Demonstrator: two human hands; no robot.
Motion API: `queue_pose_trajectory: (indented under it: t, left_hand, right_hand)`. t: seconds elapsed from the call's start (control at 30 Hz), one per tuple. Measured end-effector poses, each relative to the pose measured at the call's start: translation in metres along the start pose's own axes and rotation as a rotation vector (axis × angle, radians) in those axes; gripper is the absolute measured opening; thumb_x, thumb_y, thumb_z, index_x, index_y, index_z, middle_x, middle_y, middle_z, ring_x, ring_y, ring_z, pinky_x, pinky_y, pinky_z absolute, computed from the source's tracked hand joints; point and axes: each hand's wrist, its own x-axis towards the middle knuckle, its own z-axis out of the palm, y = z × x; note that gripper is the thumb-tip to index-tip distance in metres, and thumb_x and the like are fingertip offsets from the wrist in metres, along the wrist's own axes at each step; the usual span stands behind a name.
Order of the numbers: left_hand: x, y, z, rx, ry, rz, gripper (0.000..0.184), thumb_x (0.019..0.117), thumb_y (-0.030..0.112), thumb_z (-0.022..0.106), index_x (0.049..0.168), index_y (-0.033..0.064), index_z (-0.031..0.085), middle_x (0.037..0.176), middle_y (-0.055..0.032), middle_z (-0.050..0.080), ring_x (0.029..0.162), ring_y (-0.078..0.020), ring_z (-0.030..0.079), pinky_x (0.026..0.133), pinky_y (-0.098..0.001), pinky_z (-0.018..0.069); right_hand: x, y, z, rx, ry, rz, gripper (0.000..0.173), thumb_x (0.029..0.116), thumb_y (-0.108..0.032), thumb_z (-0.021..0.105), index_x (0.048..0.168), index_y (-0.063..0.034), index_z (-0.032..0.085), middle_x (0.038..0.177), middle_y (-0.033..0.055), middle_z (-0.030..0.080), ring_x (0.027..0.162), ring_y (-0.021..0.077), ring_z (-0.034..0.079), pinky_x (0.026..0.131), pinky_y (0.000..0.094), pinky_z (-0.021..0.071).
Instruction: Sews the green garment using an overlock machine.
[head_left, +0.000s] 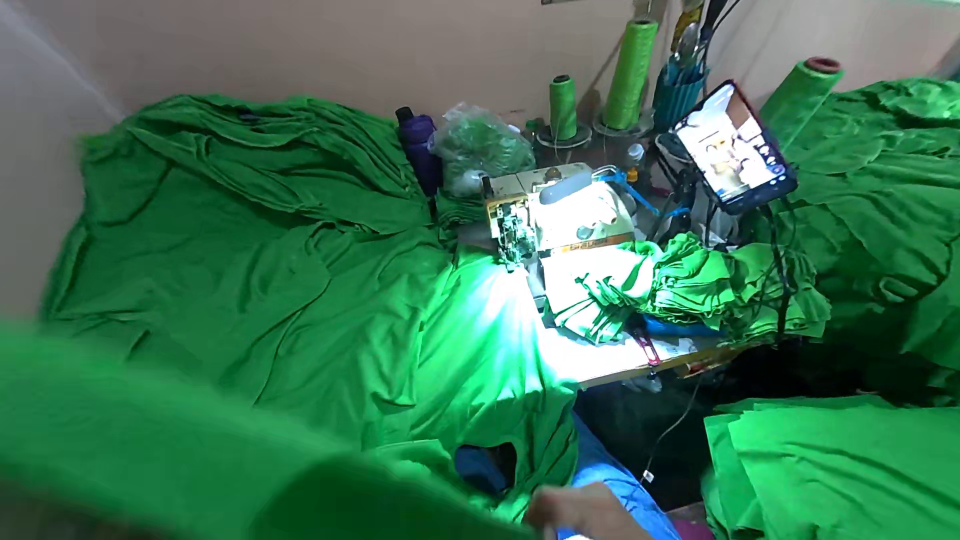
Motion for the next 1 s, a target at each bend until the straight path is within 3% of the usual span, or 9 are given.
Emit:
queue_pose_trajectory:
  t: [0.07,0.13,0.2,0.23,0.3,0.4,0.63,0.8,1.0]
  left_hand:
    - [0.081,-0.015,0.065,0.131,0.022,0.212,0.025,0.1060,0.018,0.056,0.127,0.0045,0.061,0.120,0.0053,0.066,0.109,-0.0001,0.062,0.097,-0.0213,0.0506]
    - [0.110,-0.034,0.126,0.238,-0.094,0.251,0.026,0.1051,0.018,0.057,0.121,-0.0023,0.061,0.115,-0.0033,0.065,0.102,-0.0017,0.061,0.091,-0.0215,0.0509]
    - [0.099,-0.072,0.173,0.333,-0.249,0.060,0.026,0.1036,0.013,0.056,0.120,-0.0059,0.064,0.118,-0.0207,0.065,0.104,-0.0233,0.064,0.093,-0.0379,0.0525]
    - [0.088,-0.096,0.192,0.370,-0.311,-0.020,0.025,0.1026,0.010,0.057,0.119,-0.0054,0.065,0.120,-0.0250,0.065,0.108,-0.0327,0.065,0.096,-0.0469,0.0522]
    - [0.068,-0.132,0.214,0.446,-0.376,-0.088,0.018,0.0996,0.005,0.061,0.113,-0.0028,0.070,0.115,-0.0255,0.066,0.104,-0.0399,0.066,0.090,-0.0549,0.0522]
    - [0.052,-0.154,0.221,0.510,-0.381,-0.135,0.017,0.0982,0.003,0.061,0.109,-0.0028,0.072,0.112,-0.0255,0.068,0.103,-0.0409,0.067,0.091,-0.0569,0.0509]
    - [0.052,-0.154,0.216,0.500,-0.385,-0.132,0.018,0.0996,0.006,0.060,0.111,-0.0039,0.071,0.112,-0.0251,0.068,0.106,-0.0386,0.067,0.094,-0.0533,0.0506]
    - [0.051,-0.157,0.215,0.502,-0.380,-0.125,0.019,0.1007,0.008,0.060,0.111,-0.0038,0.071,0.112,-0.0249,0.069,0.105,-0.0385,0.067,0.094,-0.0532,0.0501]
    - [0.050,-0.157,0.215,0.503,-0.356,-0.144,0.021,0.1020,0.011,0.059,0.112,-0.0032,0.070,0.111,-0.0244,0.068,0.105,-0.0372,0.066,0.093,-0.0518,0.0497]
  right_hand:
    - [-0.005,0.037,-0.002,0.038,0.142,0.041,0.015,0.0910,-0.005,0.069,0.093,0.0083,0.063,0.077,0.0112,0.065,0.071,0.0064,0.062,0.068,0.0194,0.0528]
    - [-0.015,0.079,-0.007,0.098,0.314,0.189,0.013,0.0921,-0.006,0.068,0.099,0.0040,0.064,0.080,0.0027,0.066,0.072,0.0014,0.063,0.068,0.0197,0.0552]
    - [-0.022,0.113,-0.012,0.179,0.528,0.484,0.011,0.0894,-0.001,0.067,0.101,0.0010,0.065,0.080,-0.0012,0.069,0.070,0.0024,0.065,0.068,0.0218,0.0571]
    - [-0.024,0.126,-0.013,0.184,0.631,0.618,0.011,0.0895,0.000,0.065,0.101,0.0019,0.064,0.077,-0.0009,0.067,0.067,0.0032,0.063,0.065,0.0220,0.0554]
    - [-0.026,0.143,-0.013,0.206,0.750,0.779,0.010,0.0932,0.001,0.066,0.102,0.0038,0.064,0.072,0.0006,0.066,0.063,0.0022,0.062,0.062,0.0198,0.0528]
    - [-0.030,0.150,-0.014,0.240,0.737,0.786,0.011,0.0938,0.001,0.064,0.104,0.0045,0.065,0.071,-0.0008,0.065,0.062,0.0006,0.060,0.063,0.0184,0.0518]
    - [-0.030,0.154,-0.016,0.236,0.730,0.716,0.004,0.0917,-0.001,0.066,0.094,0.0007,0.068,0.068,-0.0038,0.064,0.059,-0.0016,0.057,0.059,0.0156,0.0497]
    - [-0.039,0.138,-0.020,0.212,0.698,0.691,0.023,0.0873,-0.001,0.069,0.110,0.0021,0.065,0.081,0.0010,0.073,0.069,0.0037,0.069,0.068,0.0201,0.0579]
    - [-0.039,0.138,-0.023,0.162,0.673,0.692,0.044,0.0816,0.001,0.073,0.123,0.0018,0.060,0.078,-0.0019,0.071,0.065,0.0017,0.065,0.065,0.0180,0.0554]
